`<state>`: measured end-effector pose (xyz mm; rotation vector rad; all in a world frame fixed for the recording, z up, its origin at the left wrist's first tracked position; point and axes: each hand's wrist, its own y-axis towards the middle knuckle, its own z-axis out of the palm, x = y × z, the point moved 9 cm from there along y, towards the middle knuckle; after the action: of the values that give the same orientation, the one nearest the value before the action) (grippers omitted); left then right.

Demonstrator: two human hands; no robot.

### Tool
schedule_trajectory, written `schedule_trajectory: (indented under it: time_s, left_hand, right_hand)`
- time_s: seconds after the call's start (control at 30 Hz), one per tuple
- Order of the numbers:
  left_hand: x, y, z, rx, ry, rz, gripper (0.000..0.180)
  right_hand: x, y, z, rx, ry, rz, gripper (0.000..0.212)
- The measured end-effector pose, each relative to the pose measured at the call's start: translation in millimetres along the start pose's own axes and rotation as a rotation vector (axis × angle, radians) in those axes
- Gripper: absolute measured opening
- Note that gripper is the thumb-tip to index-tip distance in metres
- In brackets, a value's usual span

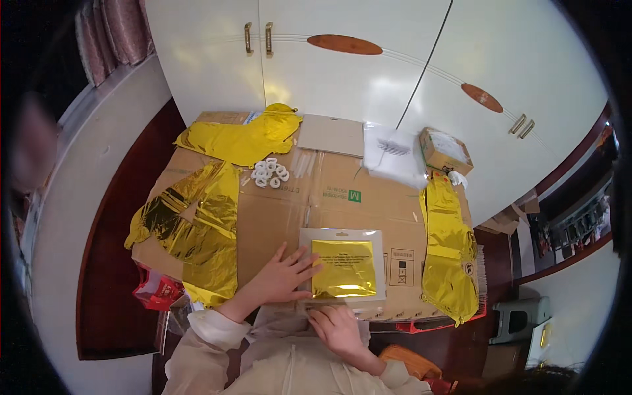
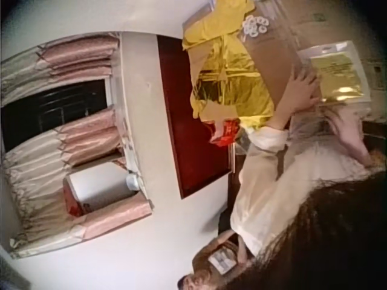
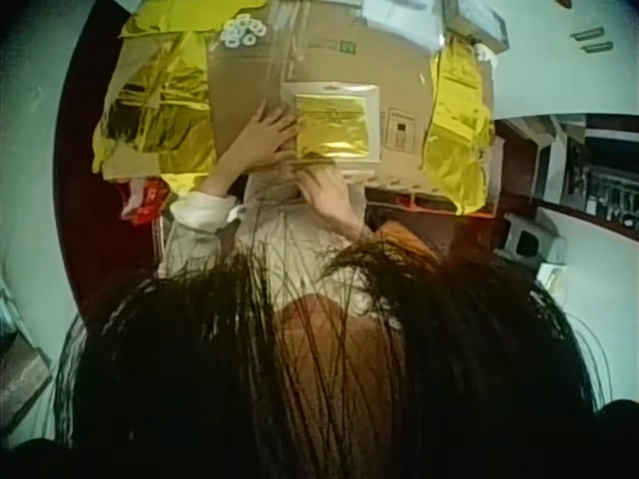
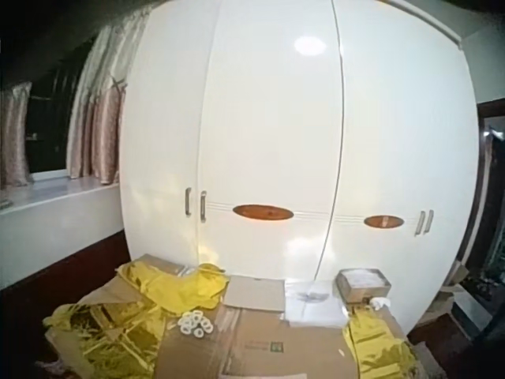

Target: Folding gold-colored foil items and placing them into small clear plastic sleeves for packaging.

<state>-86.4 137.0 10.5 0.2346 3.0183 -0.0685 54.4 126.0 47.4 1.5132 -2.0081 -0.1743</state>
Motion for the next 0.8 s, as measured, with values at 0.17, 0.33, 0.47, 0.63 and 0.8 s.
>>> schedule_trajectory:
  time_s: [0.17, 0.33, 0.47, 0.63, 0.8]
  left_hand:
    - [-6, 13, 2, -0.08, -0.01, -0.009, 0.073]
    - [-5, 17, 6, -0.09, 0.0, 0.004, 0.073]
    - [-4, 17, 5, -0.11, 0.006, 0.009, 0.074]
    - [-5, 16, 4, -0.117, 0.005, 0.011, 0.075]
    - [-5, 18, 3, -0.107, 0.014, 0.018, 0.074]
  right_hand:
    - [-10, 18, 24, 0.086, 0.031, 0.014, 0.018]
    - [-17, 13, 28, 0.116, 0.052, 0.025, 0.014]
    - [-18, 13, 34, 0.166, 0.049, 0.084, 0.013]
    - [-13, 17, 34, 0.167, -0.001, 0.078, 0.014]
    - [-8, 15, 40, 0.175, -0.106, 0.002, 0.01]
